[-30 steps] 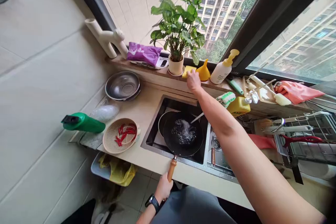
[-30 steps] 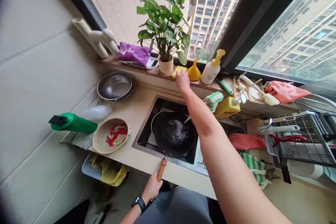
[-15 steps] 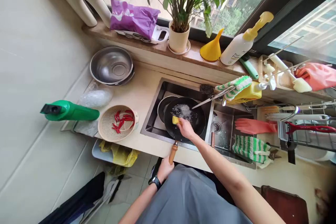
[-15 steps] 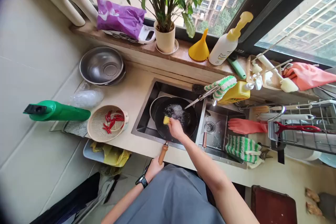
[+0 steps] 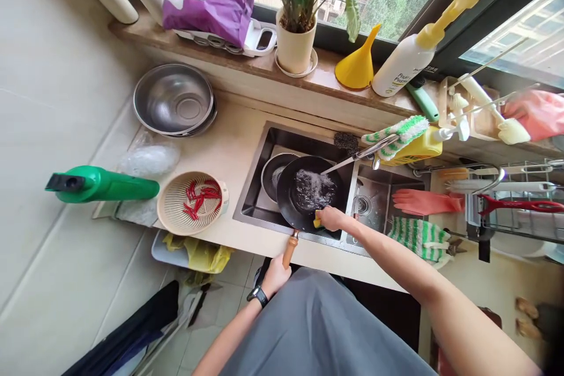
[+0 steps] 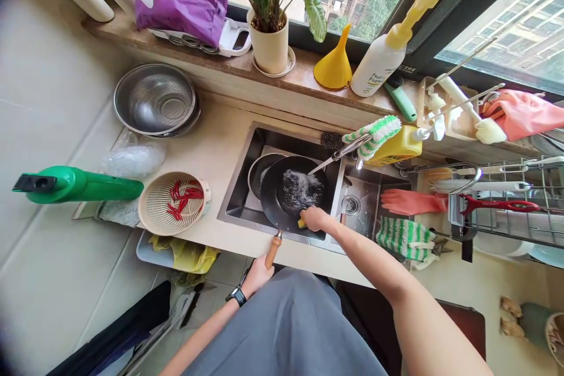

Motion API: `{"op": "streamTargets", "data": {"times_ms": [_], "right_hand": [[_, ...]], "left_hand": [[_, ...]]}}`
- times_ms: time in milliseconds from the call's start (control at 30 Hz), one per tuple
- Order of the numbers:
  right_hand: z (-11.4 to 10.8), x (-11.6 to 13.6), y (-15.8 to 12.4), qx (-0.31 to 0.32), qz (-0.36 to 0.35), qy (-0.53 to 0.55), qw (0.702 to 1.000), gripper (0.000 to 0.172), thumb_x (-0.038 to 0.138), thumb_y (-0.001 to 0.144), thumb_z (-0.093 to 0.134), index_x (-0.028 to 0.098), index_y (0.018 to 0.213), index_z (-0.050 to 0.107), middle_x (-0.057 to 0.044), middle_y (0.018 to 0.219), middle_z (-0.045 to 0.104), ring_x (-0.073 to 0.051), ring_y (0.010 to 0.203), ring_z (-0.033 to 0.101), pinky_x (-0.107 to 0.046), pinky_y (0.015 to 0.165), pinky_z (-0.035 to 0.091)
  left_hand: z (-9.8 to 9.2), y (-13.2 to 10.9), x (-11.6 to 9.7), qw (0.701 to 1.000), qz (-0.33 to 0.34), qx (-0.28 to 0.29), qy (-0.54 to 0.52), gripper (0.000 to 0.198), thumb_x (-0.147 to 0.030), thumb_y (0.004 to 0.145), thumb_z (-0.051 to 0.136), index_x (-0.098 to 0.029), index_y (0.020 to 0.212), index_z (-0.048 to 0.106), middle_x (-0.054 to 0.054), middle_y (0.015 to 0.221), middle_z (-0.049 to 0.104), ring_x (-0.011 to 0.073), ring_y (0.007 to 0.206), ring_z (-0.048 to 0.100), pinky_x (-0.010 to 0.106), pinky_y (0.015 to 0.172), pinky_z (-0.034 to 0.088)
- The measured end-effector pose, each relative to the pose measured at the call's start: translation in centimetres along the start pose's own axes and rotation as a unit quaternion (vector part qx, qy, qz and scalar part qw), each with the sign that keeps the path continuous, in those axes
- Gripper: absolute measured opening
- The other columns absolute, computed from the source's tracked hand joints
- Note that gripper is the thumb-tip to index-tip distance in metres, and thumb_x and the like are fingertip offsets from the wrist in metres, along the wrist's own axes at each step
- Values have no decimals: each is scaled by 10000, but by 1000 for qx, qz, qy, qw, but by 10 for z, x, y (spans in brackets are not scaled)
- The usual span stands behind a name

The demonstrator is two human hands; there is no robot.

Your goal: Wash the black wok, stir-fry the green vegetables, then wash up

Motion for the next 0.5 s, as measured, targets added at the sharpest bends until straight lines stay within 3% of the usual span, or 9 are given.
{"op": "streamTargets", "data": {"times_ms": [100, 167, 233, 300, 367, 433, 500], "right_hand": [[6, 41, 26, -36, -29, 110, 993, 74, 233, 919, 634, 206, 854, 615, -26, 790, 657, -166, 720, 571, -286, 669, 408], [9, 69, 42, -101, -32, 222, 969, 145, 308, 987, 553, 206, 891, 587, 2, 814, 643, -139, 714, 541, -257, 649, 390], [10, 82, 45, -136, -34, 268, 953, 179, 338, 1009, 518, 203, 913, 586, 12, 812, 638, -131, 711, 527, -247, 650, 383], [9, 76, 36, -106, -52, 226, 967, 146, 299, 990, 548, 199, 917, 625, 2, 814, 661, -138, 720, 546, -253, 676, 392], [9, 53, 18, -45, -57, 133, 988, 99, 226, 946, 599, 198, 917, 689, -30, 824, 700, -164, 748, 596, -275, 712, 417], [10, 23, -1, -11, -17, 39, 999, 109, 173, 895, 650, 201, 916, 753, -76, 828, 729, -215, 786, 652, -314, 749, 456], [9, -3, -10, -28, 40, -19, 999, 136, 136, 853, 682, 195, 902, 795, -136, 847, 747, -286, 852, 690, -374, 798, 494]], "left_hand": [[0, -1, -4, 1000, -9, 4, 11, 200, -24, 723, 599, -156, 856, 669, -10, 716, 577, 147, 691, 532, 235, 656, 368], [0, -1, -5, 999, -22, -2, 24, 229, -12, 717, 591, -163, 867, 676, -6, 731, 597, 150, 702, 550, 231, 660, 366], [0, -2, -7, 999, -31, -10, 37, 264, -6, 716, 585, -169, 895, 688, -3, 745, 617, 154, 711, 564, 230, 662, 364], [0, -2, -8, 998, -35, -13, 42, 269, -2, 723, 583, -170, 902, 693, 2, 747, 627, 155, 706, 563, 231, 655, 361], [-1, -3, -9, 999, -32, -13, 38, 257, 5, 728, 584, -166, 886, 693, 2, 731, 619, 149, 688, 542, 231, 644, 357], [-1, -4, -10, 999, -28, -11, 29, 243, 14, 726, 586, -164, 856, 687, -6, 706, 595, 140, 665, 516, 231, 630, 347], [-1, -4, -11, 999, -25, -10, 20, 234, 17, 719, 589, -163, 836, 682, -14, 691, 575, 134, 654, 501, 231, 619, 335]]}}
Point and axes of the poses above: each hand's wrist, its own y-axis towards the middle knuckle, its own z-axis out of the palm, x = y × z, the point moved 1 cm from there along y, towards the middle knuckle
